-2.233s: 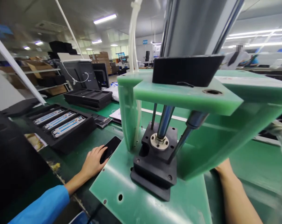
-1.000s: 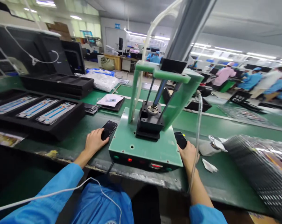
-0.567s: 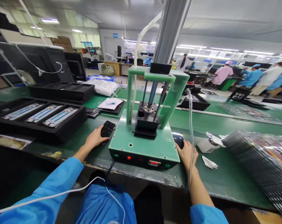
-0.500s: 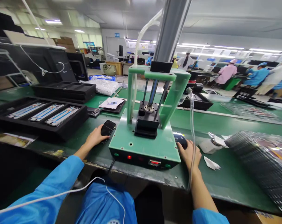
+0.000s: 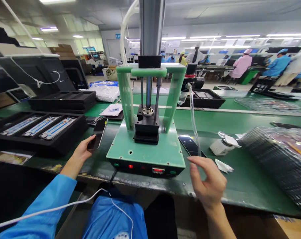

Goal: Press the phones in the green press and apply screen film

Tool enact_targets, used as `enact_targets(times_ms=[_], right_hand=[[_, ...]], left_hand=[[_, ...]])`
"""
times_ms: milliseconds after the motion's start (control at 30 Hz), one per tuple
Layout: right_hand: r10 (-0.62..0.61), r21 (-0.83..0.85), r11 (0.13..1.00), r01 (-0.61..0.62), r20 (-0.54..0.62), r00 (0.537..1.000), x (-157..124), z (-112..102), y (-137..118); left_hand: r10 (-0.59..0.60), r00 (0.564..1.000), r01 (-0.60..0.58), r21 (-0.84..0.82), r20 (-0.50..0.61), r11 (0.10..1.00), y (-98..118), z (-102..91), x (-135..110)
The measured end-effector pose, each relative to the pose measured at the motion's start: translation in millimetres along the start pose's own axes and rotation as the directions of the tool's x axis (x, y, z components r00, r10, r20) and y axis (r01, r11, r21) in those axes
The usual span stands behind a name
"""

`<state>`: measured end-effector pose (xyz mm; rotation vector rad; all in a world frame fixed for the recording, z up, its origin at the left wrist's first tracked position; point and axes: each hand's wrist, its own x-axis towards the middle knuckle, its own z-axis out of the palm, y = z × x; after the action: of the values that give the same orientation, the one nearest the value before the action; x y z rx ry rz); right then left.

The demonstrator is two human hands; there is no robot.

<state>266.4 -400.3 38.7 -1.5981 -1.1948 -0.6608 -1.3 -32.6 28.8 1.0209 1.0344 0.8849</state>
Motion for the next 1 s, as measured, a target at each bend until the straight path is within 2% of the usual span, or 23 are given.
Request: enact_targets(times_ms=[67,167,233,300,333,400,433,467,500,567,600,633,733,767,800,900,1000], right_hand=[[0.020,0.144,0.989,-0.044,0.165,0.986,3.0,15.3,-16.0],[0.079,0.366,0.897,-0.249,0.423,0.903,11.3,45.9,-37.2],[0.097,0.482,0.761,-0.434,0.576,0.811,16.5,66.6,-48.1],[0.132,0.523,0.615,-0.591,0.670,0.730,19.1,83.1,-54.1],[0.167,0.522,0.560,-0.644,0.690,0.704,19.1,88.7,-54.8],[0.260,0.514,0.492,-0.702,0.683,0.682,17.9,93.2,-51.3],[0.307,0.510,0.474,-0.718,0.669,0.677,17.1,92.2,-47.5],[0.346,0.507,0.460,-0.729,0.653,0.673,16.7,89.4,-42.4],[0.382,0.509,0.448,-0.735,0.634,0.673,16.8,85.4,-36.6],[0.448,0.524,0.426,-0.737,0.586,0.676,19.4,75.9,-23.6],[0.479,0.533,0.418,-0.736,0.559,0.677,21.8,71.7,-17.1],[0.507,0.542,0.412,-0.733,0.532,0.678,24.6,68.3,-11.1],[0.554,0.551,0.409,-0.727,0.483,0.678,33.3,64.0,1.3],[0.557,0.549,0.409,-0.729,0.483,0.676,35.4,64.0,3.0],[0.561,0.550,0.403,-0.732,0.483,0.672,37.0,64.4,3.5],[0.579,0.561,0.375,-0.738,0.480,0.659,38.2,65.5,0.8],[0.580,0.570,0.356,-0.741,0.487,0.653,37.1,66.1,-2.5]], left_hand=[[0.028,0.999,-0.027,-0.040,0.021,0.999,7.5,11.1,-21.5],[0.111,0.979,-0.092,-0.116,0.170,0.989,9.2,39.8,-61.4],[0.187,0.914,-0.160,-0.104,0.361,0.982,4.3,64.1,-87.3],[0.235,0.805,-0.279,-0.001,0.544,0.960,-2.6,87.1,-106.3],[0.242,0.742,-0.347,0.050,0.626,0.937,-5.6,96.2,-112.1],[0.264,0.633,-0.466,0.086,0.727,0.881,-9.2,107.5,-116.3],[0.294,0.601,-0.521,0.086,0.743,0.849,-9.6,109.5,-114.9],[0.335,0.591,-0.580,0.097,0.734,0.809,-9.3,109.6,-111.8],[0.376,0.598,-0.638,0.136,0.708,0.758,-8.5,108.4,-107.3],[0.424,0.610,-0.734,0.277,0.669,0.620,-6.4,104.4,-96.2],[0.436,0.596,-0.774,0.339,0.674,0.535,-5.7,102.6,-90.5],[0.440,0.565,-0.810,0.370,0.698,0.454,-5.2,101.5,-85.4],[0.403,0.413,-0.907,0.328,0.817,0.265,-6.0,100.9,-75.5],[0.385,0.379,-0.924,0.320,0.842,0.211,-6.9,101.1,-73.9],[0.364,0.364,-0.931,0.328,0.857,0.159,-7.9,101.1,-73.0],[0.307,0.354,-0.929,0.371,0.883,0.005,-11.5,99.8,-72.1],[0.258,0.338,-0.925,0.369,0.905,-0.085,-14.1,98.4,-71.5]])
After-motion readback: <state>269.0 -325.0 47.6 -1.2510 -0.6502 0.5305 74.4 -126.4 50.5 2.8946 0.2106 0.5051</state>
